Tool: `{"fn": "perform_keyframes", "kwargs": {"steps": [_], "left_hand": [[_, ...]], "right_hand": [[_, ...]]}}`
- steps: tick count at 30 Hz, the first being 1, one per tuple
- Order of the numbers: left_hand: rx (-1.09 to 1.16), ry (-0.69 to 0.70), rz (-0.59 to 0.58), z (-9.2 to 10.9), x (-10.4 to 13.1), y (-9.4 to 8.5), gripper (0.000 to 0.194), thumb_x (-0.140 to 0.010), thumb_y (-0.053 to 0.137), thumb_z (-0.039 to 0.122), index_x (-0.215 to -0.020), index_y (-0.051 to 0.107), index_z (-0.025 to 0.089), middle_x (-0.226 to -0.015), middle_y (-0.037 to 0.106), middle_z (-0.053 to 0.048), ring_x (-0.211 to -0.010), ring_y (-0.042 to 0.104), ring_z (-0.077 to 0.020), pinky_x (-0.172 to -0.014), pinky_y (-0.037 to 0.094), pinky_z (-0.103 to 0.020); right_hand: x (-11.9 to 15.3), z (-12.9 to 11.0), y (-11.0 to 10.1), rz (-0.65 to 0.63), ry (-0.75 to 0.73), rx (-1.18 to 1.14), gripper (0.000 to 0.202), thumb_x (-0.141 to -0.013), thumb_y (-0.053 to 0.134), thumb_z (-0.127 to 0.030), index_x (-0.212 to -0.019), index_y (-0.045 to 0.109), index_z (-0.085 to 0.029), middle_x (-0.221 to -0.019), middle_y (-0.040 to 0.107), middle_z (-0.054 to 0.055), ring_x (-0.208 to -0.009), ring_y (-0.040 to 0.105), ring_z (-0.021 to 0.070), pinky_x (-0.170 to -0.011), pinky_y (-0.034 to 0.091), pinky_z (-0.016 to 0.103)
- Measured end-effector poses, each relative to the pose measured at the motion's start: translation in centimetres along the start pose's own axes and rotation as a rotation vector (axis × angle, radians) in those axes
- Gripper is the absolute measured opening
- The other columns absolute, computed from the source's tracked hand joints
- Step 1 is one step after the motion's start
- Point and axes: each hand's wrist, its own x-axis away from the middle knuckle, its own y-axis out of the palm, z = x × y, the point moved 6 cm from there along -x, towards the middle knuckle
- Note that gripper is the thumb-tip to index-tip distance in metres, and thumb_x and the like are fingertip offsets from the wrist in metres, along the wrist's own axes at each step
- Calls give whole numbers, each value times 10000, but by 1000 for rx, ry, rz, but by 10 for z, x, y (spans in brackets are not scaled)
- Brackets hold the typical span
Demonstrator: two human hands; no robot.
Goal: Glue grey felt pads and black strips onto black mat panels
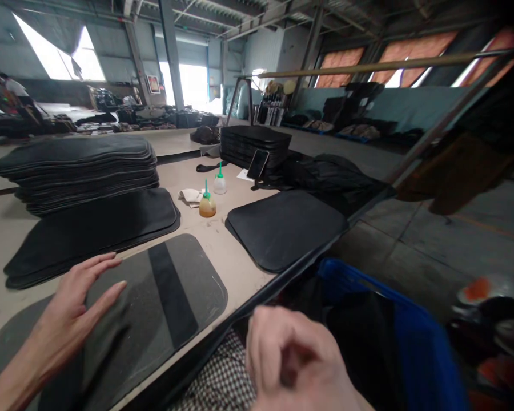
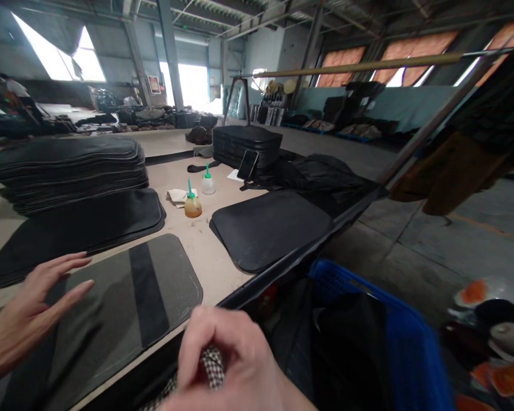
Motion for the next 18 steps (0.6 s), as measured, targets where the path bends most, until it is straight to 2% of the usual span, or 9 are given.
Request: {"fn": "perform_keyframes", "kwargs": {"steps": [2,3,5,6,8,10,12,15,18], "left_hand": [[20,-7,-28,1,2,3,454,-940,520,573,-1323,524,330,-1459,474,-18,-1347,455,-256,-1203,320,-485],[34,-15,-42,1,3,4,443,-940,524,569,-1317,529,336,-1464,468,-13,-1348,455,-255,-1206,319,-487],[61,-30,-67,1,4,9,429,-939,532,563,-1306,542,340,-1469,459,-12,-1346,456,-258,-1207,323,-490],[70,-31,-78,2,4,11,426,-937,538,561,-1301,549,340,-1469,459,-14,-1347,456,-261,-1205,327,-494],[81,-12,-102,6,3,18,417,-931,553,555,-1288,565,340,-1465,466,-20,-1353,454,-267,-1203,333,-499],[97,15,-130,12,1,25,398,-927,565,545,-1271,583,347,-1466,474,-16,-1366,450,-270,-1203,336,-498],[133,36,-145,21,-2,33,383,-923,568,545,-1252,601,353,-1467,484,-11,-1370,456,-272,-1197,350,-496],[194,27,-177,36,-5,44,368,-927,560,543,-1240,616,356,-1472,495,-12,-1362,475,-269,-1178,378,-493],[272,11,-230,53,-9,56,360,-933,557,536,-1229,632,347,-1479,499,-22,-1344,496,-258,-1130,435,-450]], "right_hand": [[-14,25,-35,209,21,424,279,-885,759,-424,-798,597,-214,-747,632,11,-686,598,156,-649,494,289],[-20,40,-49,257,-5,692,196,-905,741,-365,-912,636,-200,-872,684,56,-810,637,201,-743,517,339],[-25,80,-67,230,-29,1106,388,-860,781,-295,-1186,632,-148,-1254,670,180,-1169,603,351,-969,486,505],[-25,100,-76,226,-13,1246,447,-864,762,-249,-1262,605,-118,-1358,619,219,-1256,557,397,-1003,466,550],[-21,129,-88,198,0,1377,376,-908,641,-125,-1282,609,-101,-1343,642,214,-1265,575,382,-1006,479,527],[-16,140,-98,207,29,1339,345,-935,516,-62,-1247,644,-133,-1241,711,163,-1169,654,315,-968,512,448],[-14,137,-111,282,96,1162,314,-954,492,-106,-1192,677,-193,-1149,751,100,-1045,707,258,-917,530,383],[-17,131,-134,450,232,795,158,-895,657,-293,-1035,704,-237,-1035,761,36,-976,710,239,-889,521,347],[-23,135,-152,531,353,542,290,-731,822,-402,-924,703,-220,-889,727,13,-893,674,241,-808,493,330]]}}
